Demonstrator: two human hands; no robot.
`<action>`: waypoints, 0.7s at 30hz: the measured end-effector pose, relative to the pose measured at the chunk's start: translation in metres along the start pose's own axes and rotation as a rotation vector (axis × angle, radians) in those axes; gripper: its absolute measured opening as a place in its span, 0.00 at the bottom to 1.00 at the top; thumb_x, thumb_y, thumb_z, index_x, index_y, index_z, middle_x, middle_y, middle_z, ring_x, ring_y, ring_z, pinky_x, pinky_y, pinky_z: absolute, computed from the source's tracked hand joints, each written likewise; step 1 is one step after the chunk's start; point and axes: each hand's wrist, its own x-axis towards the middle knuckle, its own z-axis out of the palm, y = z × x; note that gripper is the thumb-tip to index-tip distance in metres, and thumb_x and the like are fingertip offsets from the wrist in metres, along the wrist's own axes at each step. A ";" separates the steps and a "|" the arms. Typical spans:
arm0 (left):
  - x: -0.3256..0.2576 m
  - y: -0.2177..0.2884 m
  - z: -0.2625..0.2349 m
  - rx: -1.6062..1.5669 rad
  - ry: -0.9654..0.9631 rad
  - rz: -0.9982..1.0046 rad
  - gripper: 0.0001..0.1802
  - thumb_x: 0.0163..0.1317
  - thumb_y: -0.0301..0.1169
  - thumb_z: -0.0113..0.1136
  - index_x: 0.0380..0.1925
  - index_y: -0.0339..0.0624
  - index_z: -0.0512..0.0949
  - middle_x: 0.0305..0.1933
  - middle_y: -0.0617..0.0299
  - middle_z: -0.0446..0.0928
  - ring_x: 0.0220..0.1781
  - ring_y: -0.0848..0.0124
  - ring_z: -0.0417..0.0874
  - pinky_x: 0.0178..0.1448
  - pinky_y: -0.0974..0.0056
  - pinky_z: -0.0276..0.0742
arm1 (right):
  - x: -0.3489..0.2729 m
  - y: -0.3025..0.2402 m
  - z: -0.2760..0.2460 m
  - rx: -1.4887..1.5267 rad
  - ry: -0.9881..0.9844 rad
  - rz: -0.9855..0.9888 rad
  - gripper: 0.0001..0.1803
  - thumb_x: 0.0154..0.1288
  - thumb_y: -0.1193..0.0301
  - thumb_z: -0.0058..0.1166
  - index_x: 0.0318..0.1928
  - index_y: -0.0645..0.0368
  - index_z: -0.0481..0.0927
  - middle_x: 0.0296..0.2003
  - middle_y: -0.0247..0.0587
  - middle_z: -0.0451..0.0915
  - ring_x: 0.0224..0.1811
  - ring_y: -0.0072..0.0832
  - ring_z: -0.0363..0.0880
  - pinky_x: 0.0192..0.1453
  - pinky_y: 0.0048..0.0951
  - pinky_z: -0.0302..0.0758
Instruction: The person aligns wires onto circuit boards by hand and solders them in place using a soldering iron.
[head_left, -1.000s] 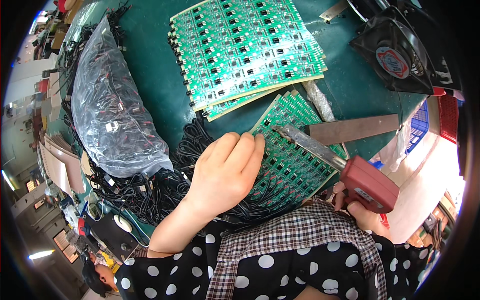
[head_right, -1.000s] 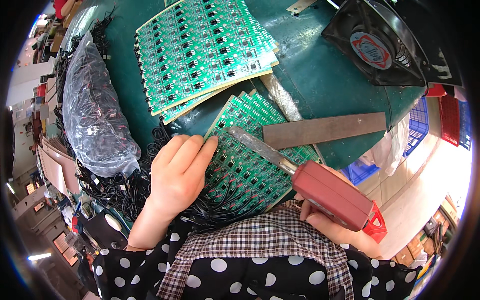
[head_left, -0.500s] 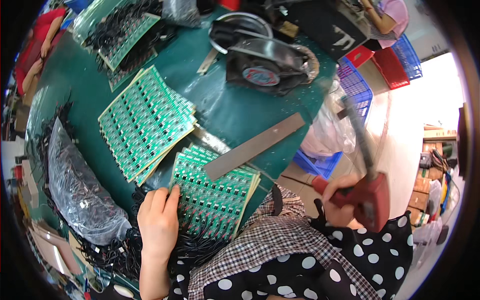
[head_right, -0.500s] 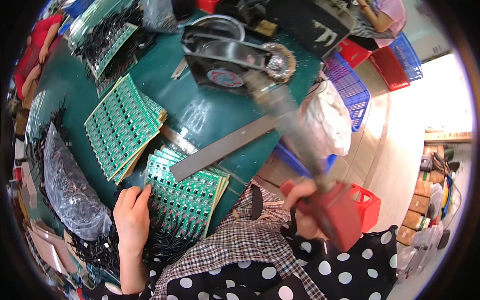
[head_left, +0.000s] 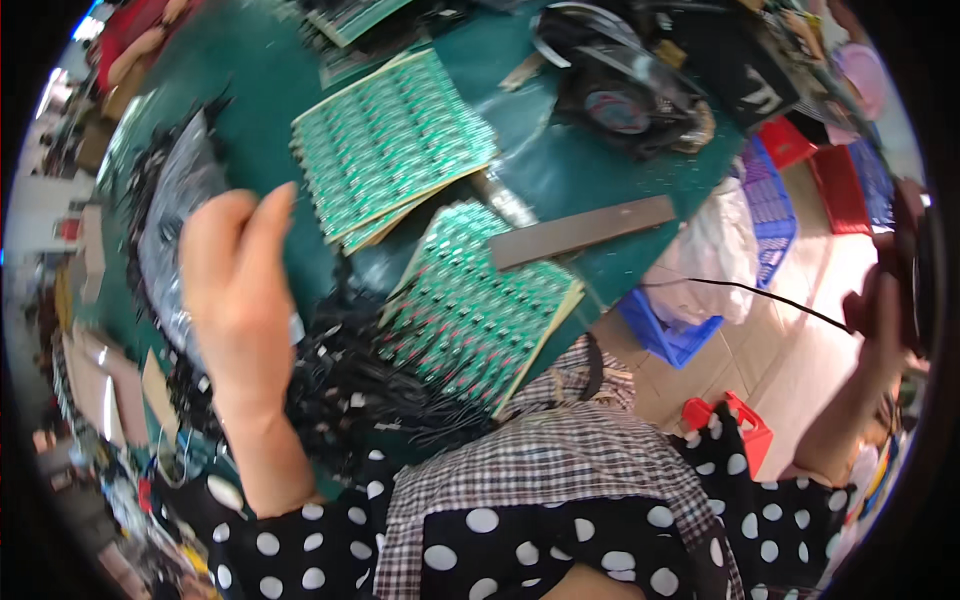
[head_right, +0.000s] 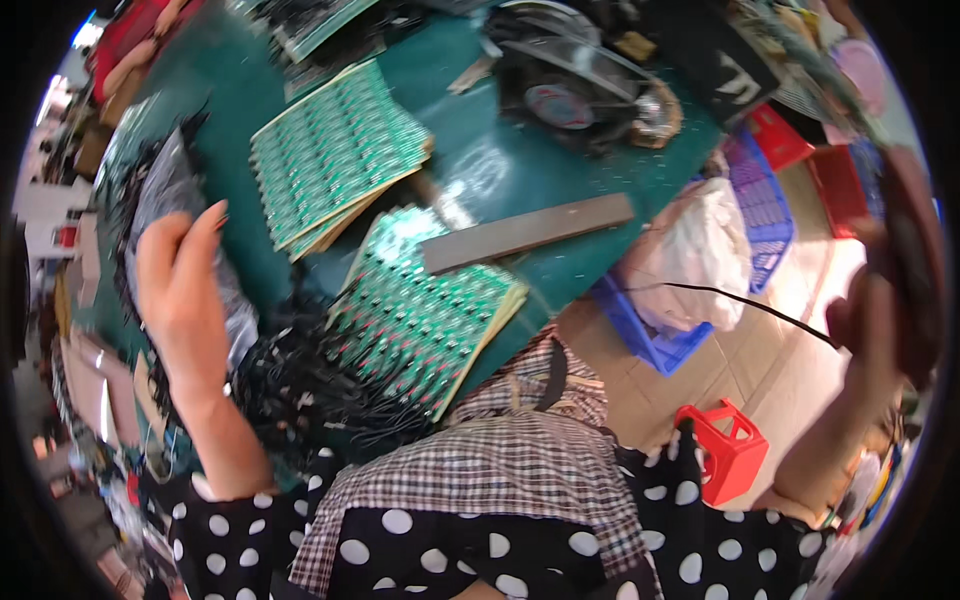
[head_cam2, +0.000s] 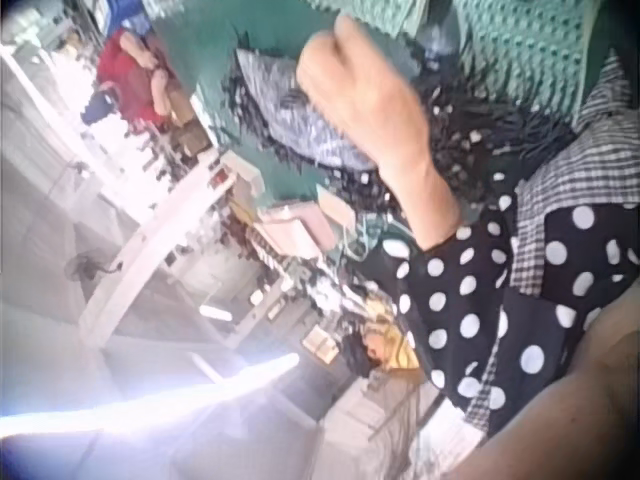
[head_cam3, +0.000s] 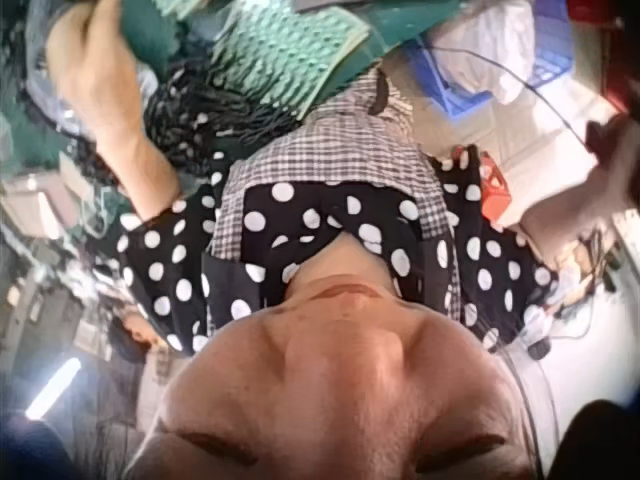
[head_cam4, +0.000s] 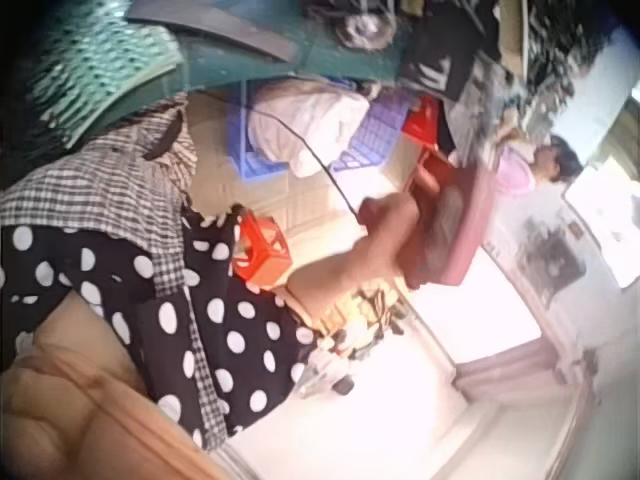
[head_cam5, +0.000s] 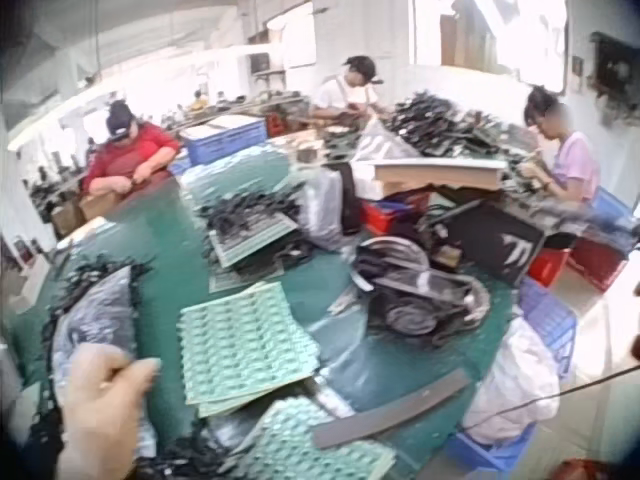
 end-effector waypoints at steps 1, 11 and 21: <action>-0.002 0.002 0.002 -0.018 -0.048 0.041 0.16 0.46 0.20 0.56 0.39 0.33 0.77 0.34 0.56 0.69 0.36 0.61 0.73 0.38 0.62 0.70 | 0.001 0.006 0.002 0.038 -0.035 -0.004 0.30 0.60 0.71 0.51 0.63 0.64 0.62 0.42 0.42 0.75 0.21 0.12 0.66 0.20 0.11 0.61; -0.071 0.045 0.058 -0.573 -0.260 -0.310 0.11 0.47 0.19 0.62 0.34 0.37 0.80 0.31 0.58 0.72 0.33 0.62 0.75 0.36 0.63 0.72 | -0.108 0.031 0.115 0.750 -0.623 0.443 0.44 0.51 0.47 0.62 0.57 0.68 0.61 0.34 0.40 0.74 0.18 0.20 0.71 0.20 0.19 0.65; -0.068 0.050 0.051 -0.546 -0.193 -0.213 0.14 0.37 0.18 0.64 0.30 0.37 0.81 0.29 0.59 0.73 0.28 0.65 0.74 0.31 0.65 0.70 | -0.127 0.011 0.133 0.795 -1.086 0.580 0.34 0.55 0.49 0.58 0.47 0.69 0.72 0.33 0.39 0.72 0.22 0.23 0.71 0.28 0.22 0.66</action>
